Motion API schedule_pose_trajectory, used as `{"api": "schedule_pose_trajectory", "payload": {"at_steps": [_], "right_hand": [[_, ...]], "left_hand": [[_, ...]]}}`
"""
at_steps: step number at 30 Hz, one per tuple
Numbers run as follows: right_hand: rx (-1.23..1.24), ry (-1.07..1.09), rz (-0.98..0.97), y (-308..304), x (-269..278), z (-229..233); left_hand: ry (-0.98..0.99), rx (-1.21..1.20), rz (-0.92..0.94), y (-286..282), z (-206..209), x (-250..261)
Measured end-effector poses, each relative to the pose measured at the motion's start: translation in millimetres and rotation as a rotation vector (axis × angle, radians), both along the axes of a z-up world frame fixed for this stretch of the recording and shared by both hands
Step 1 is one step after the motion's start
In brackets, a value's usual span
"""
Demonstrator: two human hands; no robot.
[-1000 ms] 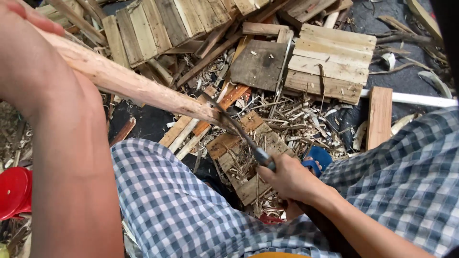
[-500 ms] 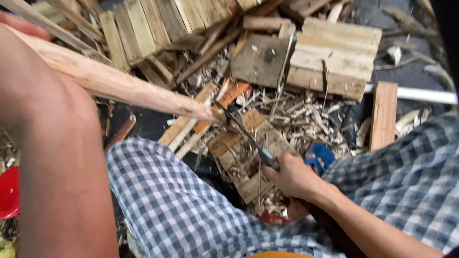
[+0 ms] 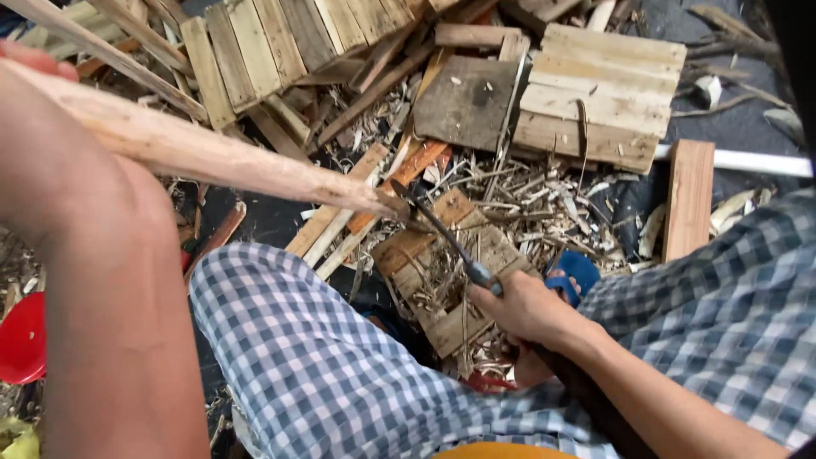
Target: Carving and shaving a wooden branch using a hand knife
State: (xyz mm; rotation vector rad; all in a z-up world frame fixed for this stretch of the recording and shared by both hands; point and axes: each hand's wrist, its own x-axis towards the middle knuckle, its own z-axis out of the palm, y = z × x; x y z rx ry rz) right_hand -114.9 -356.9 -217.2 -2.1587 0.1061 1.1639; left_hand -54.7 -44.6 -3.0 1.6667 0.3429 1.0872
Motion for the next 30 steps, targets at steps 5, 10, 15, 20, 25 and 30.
{"api": "schedule_pose_trajectory", "payload": {"at_steps": [5,10,15,20,25,30], "right_hand": [[0.129,0.071,-0.218,-5,1,36],[0.288,0.045,-0.312,-20,6,63],[0.225,-0.003,-0.192,-7,1,81],[0.181,-0.124,-0.078,6,-5,50],[0.116,-0.12,-0.033,10,-10,77],[0.004,-0.289,0.12,21,-19,82]], "left_hand": [[-0.116,0.208,-0.23,-6,-6,-4],[-0.053,0.026,-0.206,-19,2,-11],[-0.123,-0.005,-0.244,-9,-8,-11],[-0.056,0.071,-0.162,-26,-5,-33],[0.024,-0.07,-0.327,35,-10,-39],[-0.016,0.016,-0.393,84,-38,-46]]}}
